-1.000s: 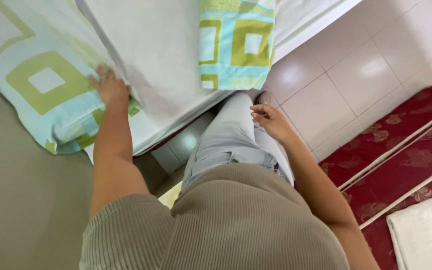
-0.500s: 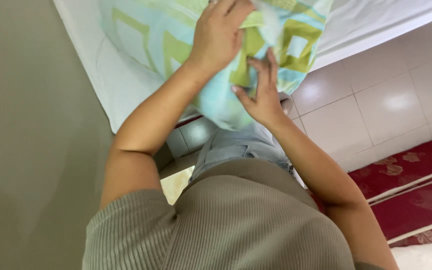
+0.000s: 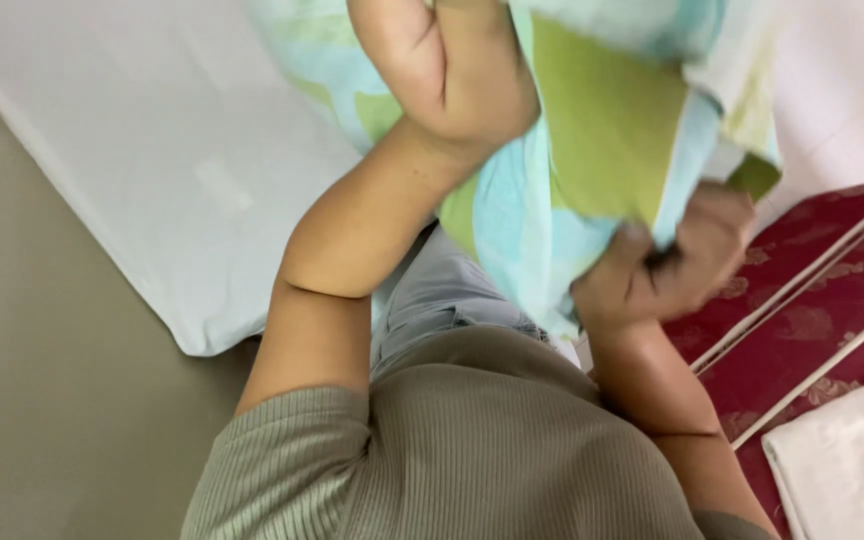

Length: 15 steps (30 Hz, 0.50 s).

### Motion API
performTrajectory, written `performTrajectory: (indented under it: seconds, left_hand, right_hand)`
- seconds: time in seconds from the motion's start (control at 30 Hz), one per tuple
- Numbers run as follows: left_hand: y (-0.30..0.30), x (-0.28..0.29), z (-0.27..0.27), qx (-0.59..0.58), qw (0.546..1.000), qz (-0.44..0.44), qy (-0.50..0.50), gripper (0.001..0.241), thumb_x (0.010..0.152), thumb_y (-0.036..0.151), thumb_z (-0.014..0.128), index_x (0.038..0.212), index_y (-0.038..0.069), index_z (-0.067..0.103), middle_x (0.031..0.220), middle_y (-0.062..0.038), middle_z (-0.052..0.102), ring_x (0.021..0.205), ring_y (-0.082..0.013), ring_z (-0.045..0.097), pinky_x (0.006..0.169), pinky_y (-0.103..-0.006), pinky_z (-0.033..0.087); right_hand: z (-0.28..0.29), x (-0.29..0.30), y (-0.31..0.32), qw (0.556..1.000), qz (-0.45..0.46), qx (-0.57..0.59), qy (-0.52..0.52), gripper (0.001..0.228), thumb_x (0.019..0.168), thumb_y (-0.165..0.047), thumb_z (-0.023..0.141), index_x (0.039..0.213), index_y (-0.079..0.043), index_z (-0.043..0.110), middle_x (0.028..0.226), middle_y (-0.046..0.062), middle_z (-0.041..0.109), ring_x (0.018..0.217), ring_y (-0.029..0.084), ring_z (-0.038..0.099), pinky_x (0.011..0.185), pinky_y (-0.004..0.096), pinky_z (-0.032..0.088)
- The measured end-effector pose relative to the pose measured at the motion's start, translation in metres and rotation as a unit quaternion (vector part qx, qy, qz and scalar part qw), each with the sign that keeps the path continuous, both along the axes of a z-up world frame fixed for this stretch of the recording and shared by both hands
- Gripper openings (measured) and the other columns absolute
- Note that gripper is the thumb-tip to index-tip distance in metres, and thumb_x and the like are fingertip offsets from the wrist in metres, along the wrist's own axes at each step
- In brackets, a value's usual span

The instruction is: The person folds a light green and blue patterned sheet on a white bed. They then insert a blue pillow with white patterns into a matching pillowcase and place the pillow on the bed.

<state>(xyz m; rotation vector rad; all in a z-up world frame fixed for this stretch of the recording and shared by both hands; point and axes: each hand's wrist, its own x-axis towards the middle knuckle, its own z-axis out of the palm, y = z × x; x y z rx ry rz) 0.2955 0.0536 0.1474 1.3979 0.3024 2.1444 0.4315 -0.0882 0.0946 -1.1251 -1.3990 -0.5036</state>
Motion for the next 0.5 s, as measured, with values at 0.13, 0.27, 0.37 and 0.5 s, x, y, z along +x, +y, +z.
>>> performTrajectory:
  seconds: [0.13,0.27,0.37,0.5]
  left_hand:
    - [-0.023,0.004,-0.015,0.006,0.986,-0.163,-0.025,0.029,0.116,0.012,0.055,0.089,0.002,0.055,0.077,0.006,0.054,0.069,-0.0029,0.045,0.063,-0.0218,0.038]
    - [-0.023,0.001,-0.018,-0.066,0.971,-0.227,-0.023,0.014,0.119,0.013,0.051,0.116,0.000,0.055,0.101,0.002,0.060,0.091,-0.0050,0.053,0.084,-0.0235,0.047]
    - [-0.011,0.005,-0.053,-0.083,0.958,-0.274,0.025,0.017,0.122,0.014,0.049,0.122,0.000,0.058,0.106,0.000,0.063,0.097,-0.0057,0.056,0.090,-0.0226,0.048]
    - [0.020,0.027,-0.138,-0.194,0.938,-0.218,0.186,0.020,0.114,0.011,0.047,0.125,-0.001,0.059,0.112,-0.005,0.065,0.105,-0.0109,0.058,0.095,-0.0269,0.048]
  right_hand:
    - [0.012,-0.009,-0.067,0.998,0.029,-0.057,0.008,0.030,0.113,-0.035,0.061,0.110,-0.007,0.053,0.109,0.009,0.055,0.093,0.019,0.055,0.085,0.035,0.047]
    - [0.017,0.025,-0.086,0.975,0.027,-0.210,0.067,0.030,0.107,-0.032,0.044,0.103,-0.009,0.062,0.097,0.009,0.066,0.088,0.018,0.062,0.077,0.035,0.047]
    - [-0.017,0.057,-0.083,0.944,-0.122,-0.306,0.013,0.023,0.102,-0.025,0.062,0.106,-0.005,0.071,0.093,0.011,0.074,0.079,0.023,0.063,0.074,0.041,0.043]
    - [-0.045,0.061,-0.054,0.919,-0.067,-0.388,0.020,0.028,0.106,-0.021,0.064,0.117,0.005,0.064,0.108,0.018,0.067,0.098,0.030,0.065,0.085,0.043,0.052]
